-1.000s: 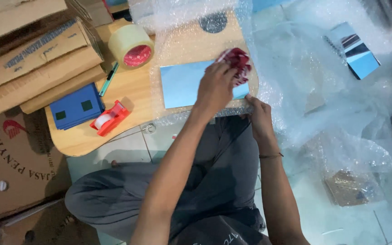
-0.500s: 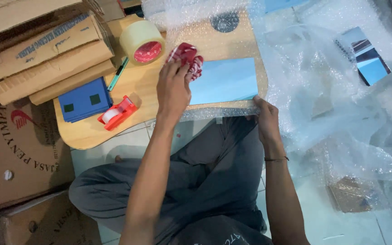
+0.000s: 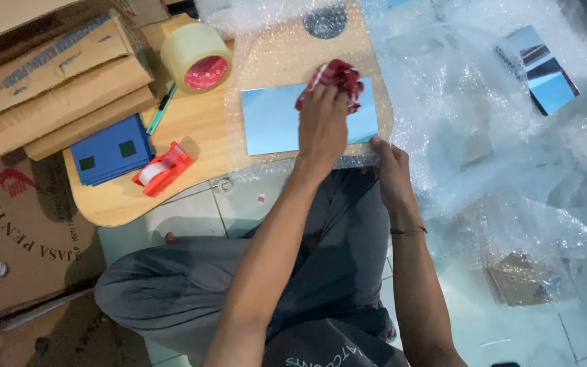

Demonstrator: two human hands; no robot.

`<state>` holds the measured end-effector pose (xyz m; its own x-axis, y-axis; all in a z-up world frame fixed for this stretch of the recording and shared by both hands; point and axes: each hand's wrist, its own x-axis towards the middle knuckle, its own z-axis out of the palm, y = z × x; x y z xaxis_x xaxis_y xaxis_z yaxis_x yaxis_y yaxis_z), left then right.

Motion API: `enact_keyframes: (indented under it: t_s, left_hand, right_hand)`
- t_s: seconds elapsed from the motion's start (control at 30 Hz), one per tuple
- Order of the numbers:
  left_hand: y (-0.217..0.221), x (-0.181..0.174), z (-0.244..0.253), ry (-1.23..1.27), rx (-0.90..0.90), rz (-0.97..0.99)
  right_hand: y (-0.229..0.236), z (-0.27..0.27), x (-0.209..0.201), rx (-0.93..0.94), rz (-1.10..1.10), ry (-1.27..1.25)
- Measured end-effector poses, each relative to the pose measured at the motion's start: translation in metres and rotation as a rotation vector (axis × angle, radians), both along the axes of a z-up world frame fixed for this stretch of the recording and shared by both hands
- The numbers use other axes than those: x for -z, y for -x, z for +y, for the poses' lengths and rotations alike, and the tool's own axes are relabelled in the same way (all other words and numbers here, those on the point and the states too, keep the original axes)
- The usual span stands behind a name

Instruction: A person wraps a rectangular glass panel and a blue board in bubble wrap, cleans the surface with a cloth, and secures the package with tape.

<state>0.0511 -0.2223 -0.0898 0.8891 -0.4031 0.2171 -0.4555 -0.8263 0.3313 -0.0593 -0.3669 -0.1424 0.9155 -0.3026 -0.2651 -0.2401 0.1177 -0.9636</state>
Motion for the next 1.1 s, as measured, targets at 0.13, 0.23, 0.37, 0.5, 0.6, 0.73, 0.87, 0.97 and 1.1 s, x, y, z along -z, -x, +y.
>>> enact_keyframes:
  t_s: [0.13, 0.23, 0.37, 0.5, 0.6, 0.73, 0.87, 0.97, 1.1]
  left_hand:
    - [0.005, -0.011, -0.025, 0.078, 0.117, -0.074]
    - [0.002, 0.005, -0.039, 0.114, 0.161, -0.133]
    - [-0.003, 0.039, -0.043, 0.328, 0.219, -0.052]
    - [0.012, 0.047, -0.036, 0.552, 0.235, 0.075]
    - [0.021, 0.024, -0.016, 0.245, 0.339, -0.172]
    - [0.043, 0.011, 0.005, 0.154, 0.336, -0.199]
    - [0.054, 0.009, 0.032, 0.153, 0.362, -0.241]
    - [0.052, -0.006, 0.052, 0.199, 0.350, -0.192]
    - [0.051, -0.021, 0.079, 0.212, 0.288, -0.082]
  right_hand:
    - [-0.003, 0.000, 0.010, 0.060, 0.016, -0.068]
    - [-0.002, -0.001, 0.008, 0.016, 0.014, 0.006]
    - [0.000, -0.002, 0.011, 0.049, 0.030, -0.081]
    - [-0.001, 0.000, 0.013, 0.059, -0.007, -0.081]
    - [0.002, -0.002, 0.016, 0.047, 0.014, -0.073]
    - [0.000, -0.005, -0.002, 0.001, 0.026, -0.060]
    - [0.002, -0.001, -0.005, 0.016, 0.025, -0.096]
    - [0.001, -0.002, 0.000, 0.034, 0.016, -0.080]
    - [0.001, 0.001, -0.001, 0.046, 0.035, -0.079]
